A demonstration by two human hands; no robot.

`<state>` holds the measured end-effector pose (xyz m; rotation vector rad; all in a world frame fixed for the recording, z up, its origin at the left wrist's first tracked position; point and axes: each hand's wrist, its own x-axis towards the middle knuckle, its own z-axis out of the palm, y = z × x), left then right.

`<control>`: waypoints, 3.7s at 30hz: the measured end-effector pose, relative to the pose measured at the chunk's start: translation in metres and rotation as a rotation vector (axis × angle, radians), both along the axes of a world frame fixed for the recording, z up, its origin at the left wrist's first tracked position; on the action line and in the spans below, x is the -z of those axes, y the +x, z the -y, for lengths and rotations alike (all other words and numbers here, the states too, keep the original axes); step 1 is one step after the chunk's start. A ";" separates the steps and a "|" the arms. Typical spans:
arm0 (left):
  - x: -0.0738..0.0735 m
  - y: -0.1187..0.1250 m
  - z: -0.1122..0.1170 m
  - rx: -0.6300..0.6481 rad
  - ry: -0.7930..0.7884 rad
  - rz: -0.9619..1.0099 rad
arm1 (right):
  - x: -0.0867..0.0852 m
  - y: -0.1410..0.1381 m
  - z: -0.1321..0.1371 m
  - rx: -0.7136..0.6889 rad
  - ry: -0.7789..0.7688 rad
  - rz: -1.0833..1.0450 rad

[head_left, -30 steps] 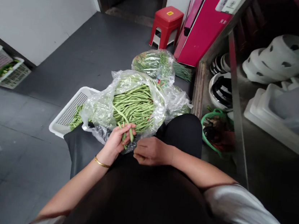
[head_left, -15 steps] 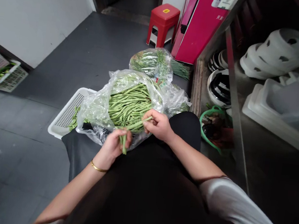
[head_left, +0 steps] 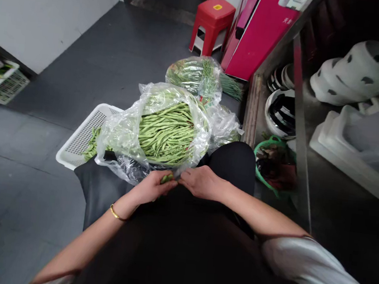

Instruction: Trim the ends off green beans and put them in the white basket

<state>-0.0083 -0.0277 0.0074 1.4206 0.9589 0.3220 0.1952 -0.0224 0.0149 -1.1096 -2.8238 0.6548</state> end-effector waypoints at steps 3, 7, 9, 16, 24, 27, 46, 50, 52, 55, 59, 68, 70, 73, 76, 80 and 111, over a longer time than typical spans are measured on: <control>-0.004 -0.002 -0.003 0.236 -0.070 0.047 | -0.009 0.004 -0.001 -0.209 -0.245 -0.176; -0.005 0.011 -0.007 -0.128 -0.042 0.216 | 0.003 -0.014 -0.014 0.263 -0.489 -0.701; -0.002 0.018 -0.008 -0.385 -0.055 0.285 | 0.012 -0.023 -0.027 0.586 -0.577 -0.918; 0.016 -0.003 -0.018 -0.607 -0.577 0.746 | 0.022 -0.007 -0.092 0.389 -0.321 -0.020; 0.018 -0.007 -0.013 -0.602 -0.687 0.683 | 0.061 -0.054 -0.127 0.379 -0.036 0.358; 0.023 -0.008 -0.012 -0.593 -0.747 0.635 | 0.057 -0.044 -0.130 0.368 -0.021 0.332; 0.032 -0.001 -0.008 -0.663 -0.837 0.615 | 0.040 -0.044 -0.095 0.106 0.342 0.028; 0.036 0.005 -0.013 -0.716 -0.804 0.607 | 0.036 -0.028 -0.042 -0.031 0.315 -0.213; 0.037 0.008 -0.014 -0.760 -0.752 0.582 | 0.037 -0.024 -0.020 -0.028 0.245 -0.319; 0.034 0.011 -0.015 -0.801 -0.675 0.559 | 0.031 -0.020 -0.004 0.234 0.030 -0.365; 0.026 0.019 -0.018 -0.896 -0.490 0.578 | 0.020 -0.021 0.000 0.334 -0.270 -0.230; 0.026 0.025 -0.017 -0.978 -0.310 0.578 | 0.022 -0.019 0.001 0.455 0.045 -0.045; 0.027 0.024 -0.017 -0.969 -0.314 0.579 | 0.026 -0.018 -0.004 0.463 0.077 -0.038; 0.029 0.023 -0.018 -0.937 -0.366 0.591 | 0.024 -0.015 -0.009 0.479 0.021 -0.178; 0.028 0.020 -0.015 -0.749 -0.510 0.554 | 0.007 -0.008 -0.004 0.205 -0.256 -0.485; 0.021 0.014 -0.008 -0.449 -0.602 0.546 | -0.019 0.011 -0.004 -0.216 -0.821 -0.545; -0.005 0.005 -0.006 -0.335 -0.042 0.192 | -0.018 -0.006 -0.031 0.153 -0.207 -0.261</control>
